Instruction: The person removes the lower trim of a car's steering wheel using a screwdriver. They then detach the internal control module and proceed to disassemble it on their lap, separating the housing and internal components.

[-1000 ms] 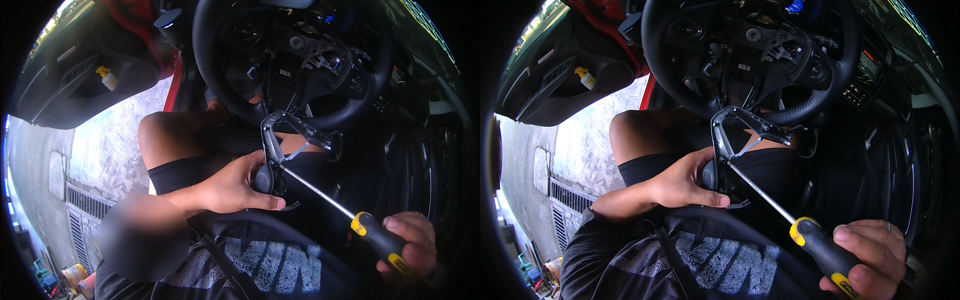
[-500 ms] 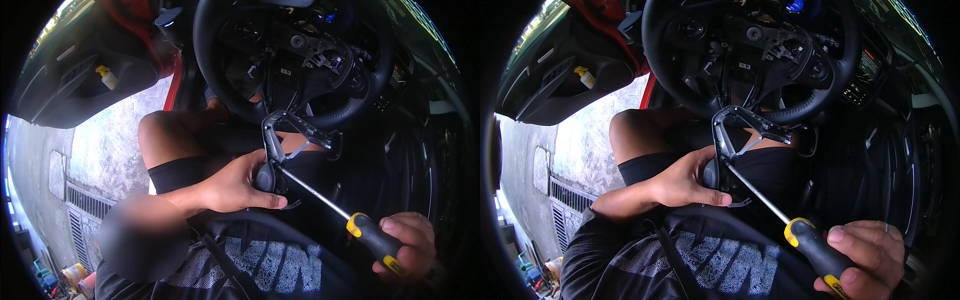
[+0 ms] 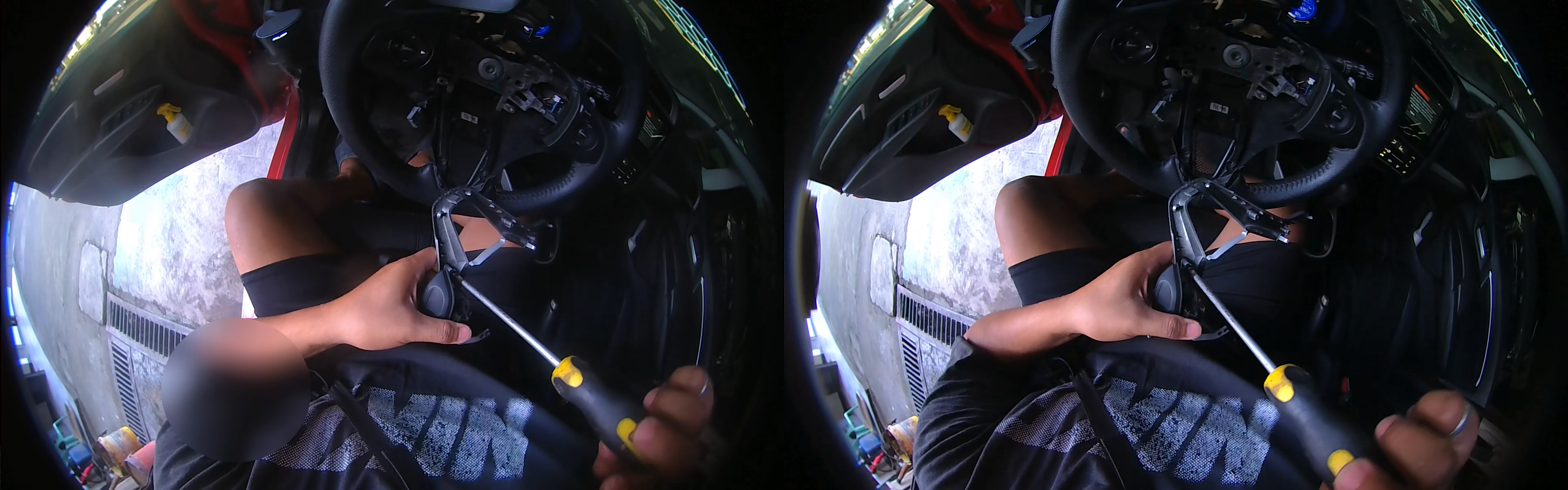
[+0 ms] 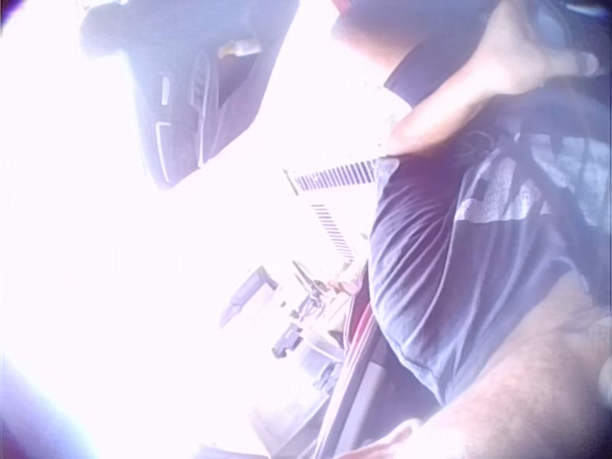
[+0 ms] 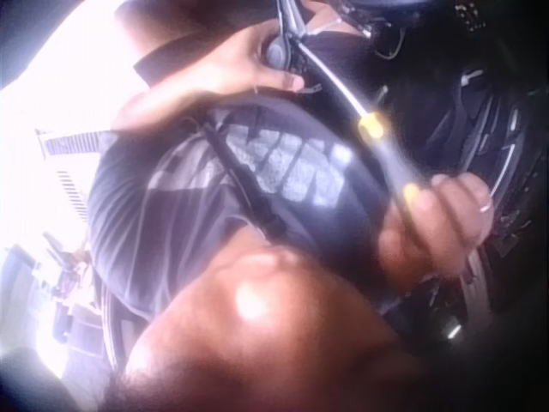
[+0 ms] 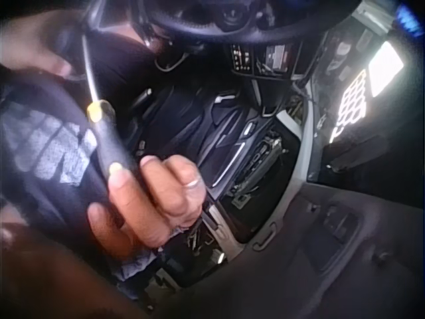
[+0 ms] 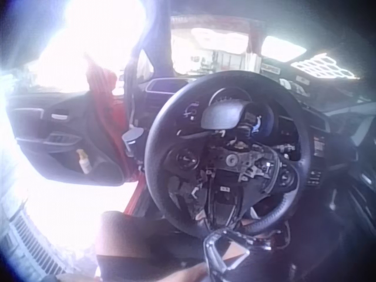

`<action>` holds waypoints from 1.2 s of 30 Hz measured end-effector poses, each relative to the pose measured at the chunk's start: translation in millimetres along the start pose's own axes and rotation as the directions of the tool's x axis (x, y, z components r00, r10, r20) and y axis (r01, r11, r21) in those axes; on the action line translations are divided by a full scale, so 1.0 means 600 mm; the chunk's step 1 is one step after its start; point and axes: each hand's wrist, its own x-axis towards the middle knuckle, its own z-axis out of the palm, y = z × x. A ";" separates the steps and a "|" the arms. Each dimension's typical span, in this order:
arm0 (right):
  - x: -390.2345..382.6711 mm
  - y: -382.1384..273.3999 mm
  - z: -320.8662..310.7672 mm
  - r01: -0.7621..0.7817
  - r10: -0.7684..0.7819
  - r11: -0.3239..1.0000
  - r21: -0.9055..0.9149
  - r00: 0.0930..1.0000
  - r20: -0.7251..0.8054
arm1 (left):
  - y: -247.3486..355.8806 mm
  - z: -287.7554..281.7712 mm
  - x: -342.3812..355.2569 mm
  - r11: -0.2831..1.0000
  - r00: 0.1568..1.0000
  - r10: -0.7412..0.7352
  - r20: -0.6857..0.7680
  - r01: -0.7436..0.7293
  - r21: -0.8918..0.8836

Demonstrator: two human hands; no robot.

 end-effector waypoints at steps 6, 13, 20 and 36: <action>0.027 0.004 -0.014 0.050 -0.037 0.995 -0.088 0.988 0.149 | 0.012 -0.003 -0.006 0.995 0.997 -0.071 -0.010 0.072 0.067; 0.042 0.010 -0.025 0.001 0.022 0.995 -0.103 0.976 0.219 | 0.001 0.000 -0.009 1.000 0.999 -0.021 -0.024 0.021 0.006; 0.025 0.009 -0.031 0.229 -0.152 0.910 -0.345 0.959 0.237 | -0.001 -0.003 -0.010 0.997 0.999 -0.039 -0.003 0.039 0.071; 0.036 0.024 -0.011 0.122 -0.083 0.953 -0.276 0.985 0.149 | -0.007 -0.002 -0.005 0.997 0.999 -0.028 -0.026 0.030 0.069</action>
